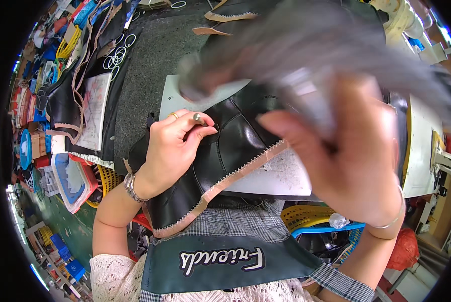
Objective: The person is punching holes and setting rivets into leather shoe uppers using a hammer and a punch tool, and removing masking tape from the leather.
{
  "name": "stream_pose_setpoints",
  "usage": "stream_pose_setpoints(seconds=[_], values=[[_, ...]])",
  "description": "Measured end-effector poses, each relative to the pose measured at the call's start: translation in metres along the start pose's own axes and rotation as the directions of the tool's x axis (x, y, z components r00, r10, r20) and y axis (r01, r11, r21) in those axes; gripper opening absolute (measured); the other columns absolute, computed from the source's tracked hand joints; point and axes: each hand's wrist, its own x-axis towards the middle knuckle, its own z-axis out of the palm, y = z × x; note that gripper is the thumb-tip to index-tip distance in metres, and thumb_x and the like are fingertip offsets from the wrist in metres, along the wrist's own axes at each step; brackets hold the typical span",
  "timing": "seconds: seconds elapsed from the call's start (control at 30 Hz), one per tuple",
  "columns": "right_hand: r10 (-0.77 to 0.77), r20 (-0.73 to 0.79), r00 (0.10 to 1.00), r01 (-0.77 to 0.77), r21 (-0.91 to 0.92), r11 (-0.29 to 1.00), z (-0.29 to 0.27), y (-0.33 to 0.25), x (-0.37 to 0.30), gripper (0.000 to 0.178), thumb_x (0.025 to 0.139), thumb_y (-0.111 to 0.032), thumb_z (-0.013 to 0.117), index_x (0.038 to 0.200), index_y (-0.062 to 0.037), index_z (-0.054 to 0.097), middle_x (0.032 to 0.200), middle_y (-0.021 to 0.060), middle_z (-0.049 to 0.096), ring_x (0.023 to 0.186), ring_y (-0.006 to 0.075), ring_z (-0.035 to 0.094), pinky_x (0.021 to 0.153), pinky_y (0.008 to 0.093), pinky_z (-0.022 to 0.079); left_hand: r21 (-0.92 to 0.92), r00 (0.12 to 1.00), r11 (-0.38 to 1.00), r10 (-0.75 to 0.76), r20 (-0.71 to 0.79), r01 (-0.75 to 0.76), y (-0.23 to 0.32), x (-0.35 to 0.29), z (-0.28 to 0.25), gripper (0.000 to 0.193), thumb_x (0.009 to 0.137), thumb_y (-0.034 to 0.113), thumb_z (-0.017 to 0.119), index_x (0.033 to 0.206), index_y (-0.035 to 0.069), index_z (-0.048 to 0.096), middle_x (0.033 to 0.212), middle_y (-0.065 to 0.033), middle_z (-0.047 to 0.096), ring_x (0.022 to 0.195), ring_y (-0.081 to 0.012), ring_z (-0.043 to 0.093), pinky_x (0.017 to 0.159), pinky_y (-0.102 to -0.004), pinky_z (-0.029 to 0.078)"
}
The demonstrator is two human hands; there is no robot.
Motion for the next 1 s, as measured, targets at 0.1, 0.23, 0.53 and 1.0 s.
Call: stream_pose_setpoints(seconds=[0.1, 0.23, 0.53, 1.0], values=[[-0.029, 0.186, 0.982, 0.035, -0.030, 0.999, -0.014, -0.003, -0.003, 0.030, 0.092, -0.004, 0.064, 0.120, 0.0013, 0.055, 0.100, 0.0095, 0.067, 0.087, 0.0240, 0.066, 0.076, 0.0336, 0.053, -0.024, 0.999, 0.999, 0.036, -0.008, -0.037, 0.001, -0.001, 0.006, 0.013, 0.080, 0.004, 0.073, 0.090, 0.001, 0.064, 0.081, -0.0140, 0.065, 0.069, -0.0316, 0.065, 0.059, -0.0385, 0.054], [-0.085, 0.443, 0.892, 0.226, -0.276, 0.934, -0.011, 0.003, -0.001, 0.023, 0.078, 0.002, 0.066, 0.099, 0.0008, 0.055, 0.075, 0.0177, 0.058, 0.071, 0.0346, 0.061, 0.061, 0.0420, 0.047, -0.143, 0.985, 0.975, -0.166, 0.050, 0.171, -0.005, 0.005, 0.006, 0.006, 0.086, 0.002, 0.067, 0.090, 0.001, 0.062, 0.087, -0.0118, 0.068, 0.071, -0.0254, 0.068, 0.061, -0.0319, 0.054], [-0.044, 0.028, 0.999, 0.045, -0.064, 0.997, -0.003, 0.009, -0.001, 0.017, 0.088, -0.008, 0.073, 0.090, 0.0008, 0.058, 0.070, 0.0064, 0.053, 0.059, 0.0117, 0.041, 0.053, 0.0265, 0.034, -0.462, 0.928, 0.813, -0.367, 0.066, 0.354, -0.011, 0.006, 0.011, 0.004, 0.086, 0.002, 0.070, 0.086, -0.001, 0.069, 0.072, -0.0051, 0.068, 0.065, -0.0066, 0.061, 0.059, -0.0237, 0.049], [-0.173, 0.487, 0.856, 0.388, -0.385, 0.838, 0.016, 0.016, -0.011, 0.035, 0.078, -0.001, 0.059, 0.111, 0.0092, 0.054, 0.081, 0.0172, 0.061, 0.060, 0.0291, 0.064, 0.053, 0.0361, 0.051, -0.547, 0.908, 0.744, -0.411, 0.076, 0.383, -0.010, 0.002, 0.008, 0.006, 0.096, 0.003, 0.059, 0.097, -0.003, 0.058, 0.091, -0.0095, 0.065, 0.085, -0.0192, 0.070, 0.077, -0.0283, 0.059]])
